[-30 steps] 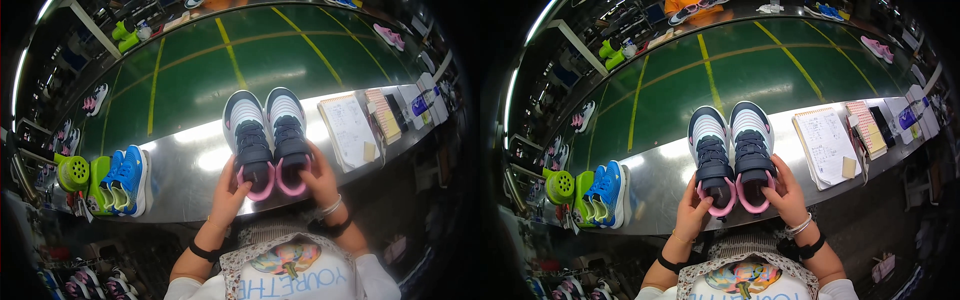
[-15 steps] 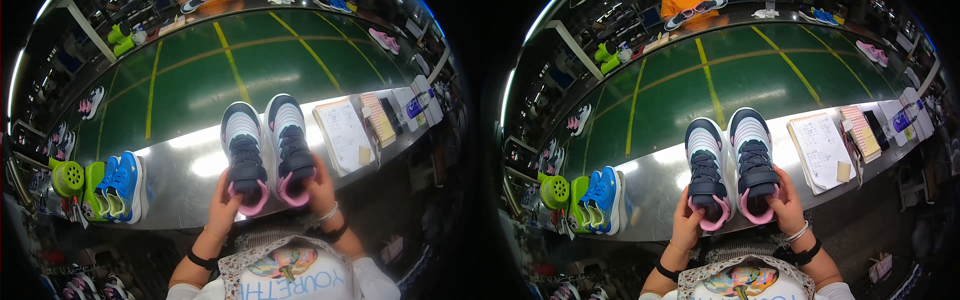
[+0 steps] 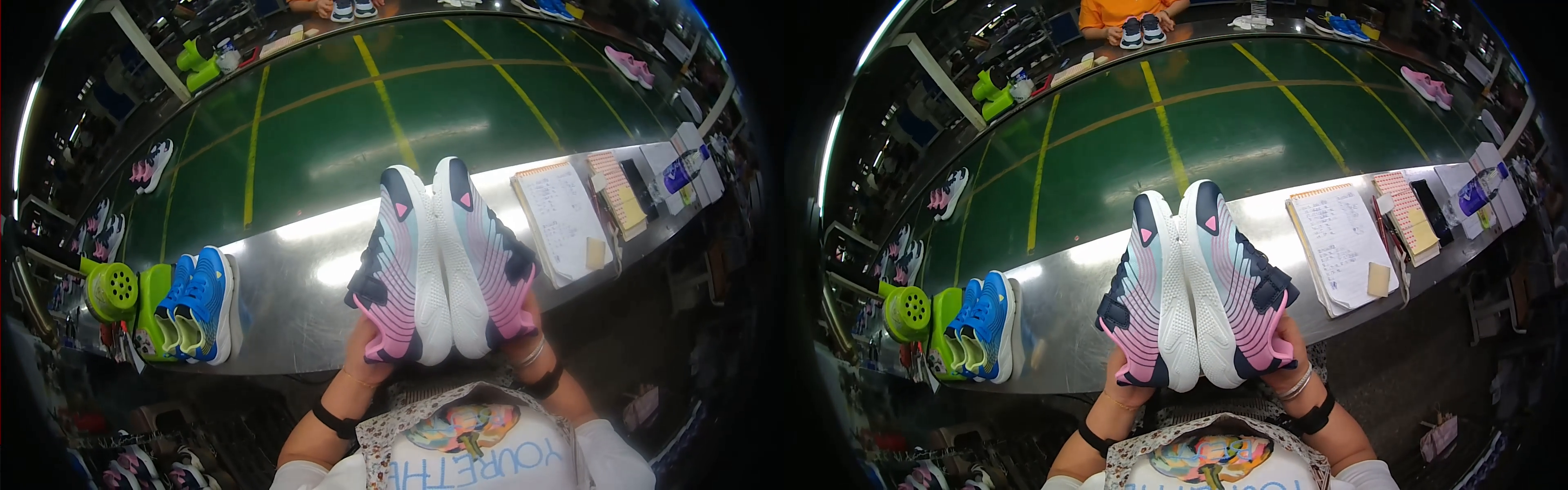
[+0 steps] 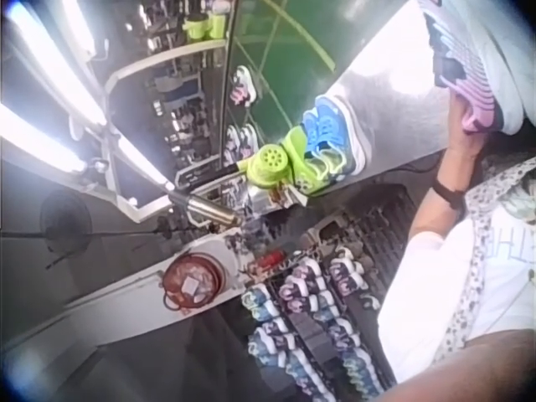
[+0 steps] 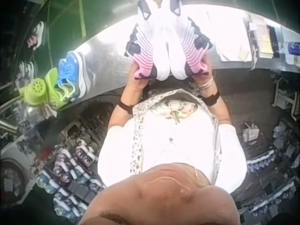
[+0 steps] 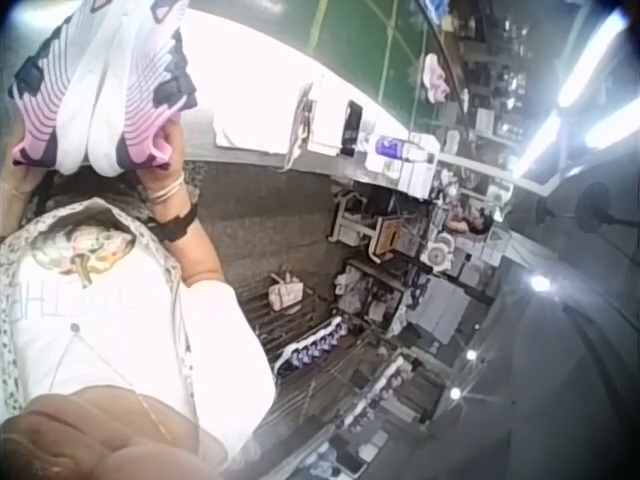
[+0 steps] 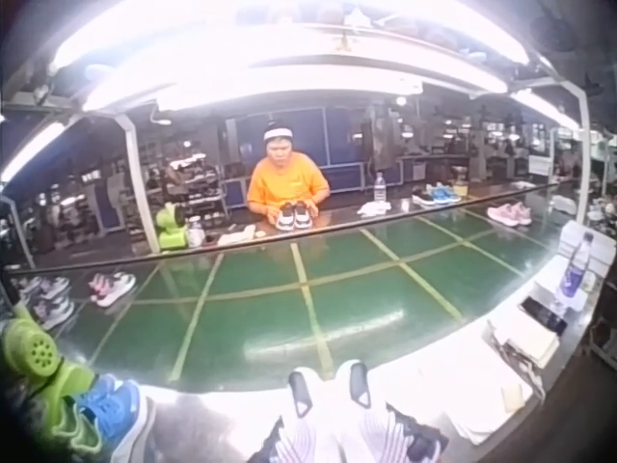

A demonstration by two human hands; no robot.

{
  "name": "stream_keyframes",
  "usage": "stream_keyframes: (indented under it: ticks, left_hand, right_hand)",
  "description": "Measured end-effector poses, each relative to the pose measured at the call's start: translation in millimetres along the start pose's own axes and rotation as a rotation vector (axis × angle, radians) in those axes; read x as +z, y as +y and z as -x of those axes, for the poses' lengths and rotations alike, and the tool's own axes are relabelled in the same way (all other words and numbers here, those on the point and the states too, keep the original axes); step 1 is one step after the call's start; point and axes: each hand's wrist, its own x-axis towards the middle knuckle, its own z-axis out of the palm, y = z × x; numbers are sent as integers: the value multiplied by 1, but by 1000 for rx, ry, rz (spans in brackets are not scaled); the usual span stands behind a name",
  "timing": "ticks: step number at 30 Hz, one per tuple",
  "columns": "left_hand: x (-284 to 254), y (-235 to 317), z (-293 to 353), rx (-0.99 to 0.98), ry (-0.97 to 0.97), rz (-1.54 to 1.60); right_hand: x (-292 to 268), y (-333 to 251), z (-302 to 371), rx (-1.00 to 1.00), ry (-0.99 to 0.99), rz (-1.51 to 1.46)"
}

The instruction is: Inspecting a pair of shoes for quality control on a manufacturing conveyor line.

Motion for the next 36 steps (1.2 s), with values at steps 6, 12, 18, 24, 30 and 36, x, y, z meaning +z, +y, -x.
stream_keyframes:
  ticks: [6,12,18,24,30,36]
  left_hand:
    - [-6,7,1,159,-53,-386]
    - [27,51,9,755,90,-1980]
    - [22,55,-6,502,68,-1760]
    - [7,63,-19,207,273,-1084]
    - [5,48,-22,84,7,-822]
    - [22,52,-29,112,2,-118]
  right_hand:
    - [-3,-6,4,-139,95,376]
    - [60,-38,-4,-461,54,1808]
    - [67,-44,-12,-380,-7,2285]
    - [29,-86,-31,3,342,1614]
    - [32,-71,-38,145,59,1377]
    - [25,-57,-44,120,245,336]
